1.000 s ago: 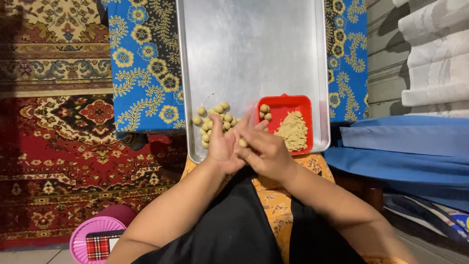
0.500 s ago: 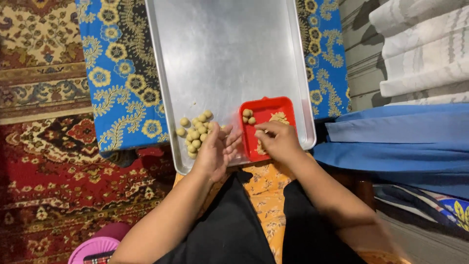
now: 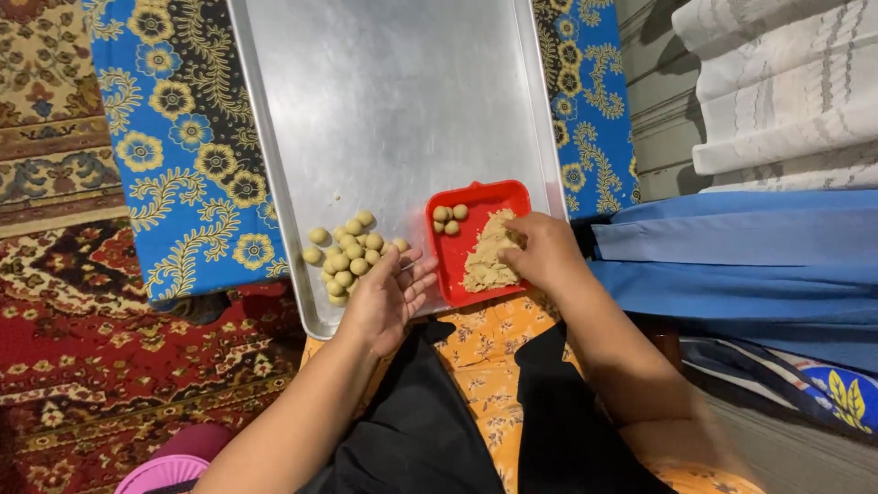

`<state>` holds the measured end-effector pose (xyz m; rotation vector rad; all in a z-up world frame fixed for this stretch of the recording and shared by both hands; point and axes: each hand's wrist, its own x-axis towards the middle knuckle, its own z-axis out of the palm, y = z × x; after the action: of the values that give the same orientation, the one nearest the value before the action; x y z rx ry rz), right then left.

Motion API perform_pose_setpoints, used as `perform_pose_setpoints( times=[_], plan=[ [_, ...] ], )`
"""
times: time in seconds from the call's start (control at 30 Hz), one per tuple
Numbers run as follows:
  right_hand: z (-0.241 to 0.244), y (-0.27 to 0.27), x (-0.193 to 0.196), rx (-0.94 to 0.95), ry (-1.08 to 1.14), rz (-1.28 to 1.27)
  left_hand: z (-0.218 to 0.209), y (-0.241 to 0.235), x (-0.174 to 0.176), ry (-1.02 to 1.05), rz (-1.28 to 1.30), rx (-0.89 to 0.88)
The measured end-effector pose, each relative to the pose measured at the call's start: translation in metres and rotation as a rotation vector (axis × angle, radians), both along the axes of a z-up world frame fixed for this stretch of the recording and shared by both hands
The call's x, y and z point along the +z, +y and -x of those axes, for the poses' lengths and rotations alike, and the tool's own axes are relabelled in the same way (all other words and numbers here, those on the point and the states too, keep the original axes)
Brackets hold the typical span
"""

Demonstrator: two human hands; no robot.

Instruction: The person takes small portions of dough from a red container and rolls them between their palms to form smooth balls, placing the finished balls onto a metal tray. The process is repeated continuously throughout the clip.

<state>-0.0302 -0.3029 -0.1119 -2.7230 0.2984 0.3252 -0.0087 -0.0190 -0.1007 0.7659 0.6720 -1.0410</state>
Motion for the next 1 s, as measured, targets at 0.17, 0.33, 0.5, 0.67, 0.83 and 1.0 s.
perform_pose_setpoints(
  times=[0.17,0.33,0.5,0.67,0.83,1.0],
  plan=[
    [0.011,-0.009,-0.004,0.068,-0.047,0.077,0.0,-0.002,-0.003,0.005,-0.026,-0.02],
    [0.013,0.013,-0.003,0.154,-0.086,0.095,0.001,-0.001,-0.005,0.001,-0.04,-0.032],
    [-0.004,0.05,0.02,0.155,0.236,0.117,0.002,-0.002,0.004,0.001,-0.031,-0.047],
    [-0.018,0.054,0.024,0.129,0.293,0.164,0.002,-0.002,0.007,-0.015,-0.018,-0.038],
    [-0.022,0.053,0.018,0.15,0.284,0.154,0.002,-0.002,0.01,-0.018,-0.025,-0.037],
    [-0.012,0.043,-0.013,0.237,0.176,0.138,0.002,-0.003,0.01,-0.034,-0.02,-0.026]
  ],
)
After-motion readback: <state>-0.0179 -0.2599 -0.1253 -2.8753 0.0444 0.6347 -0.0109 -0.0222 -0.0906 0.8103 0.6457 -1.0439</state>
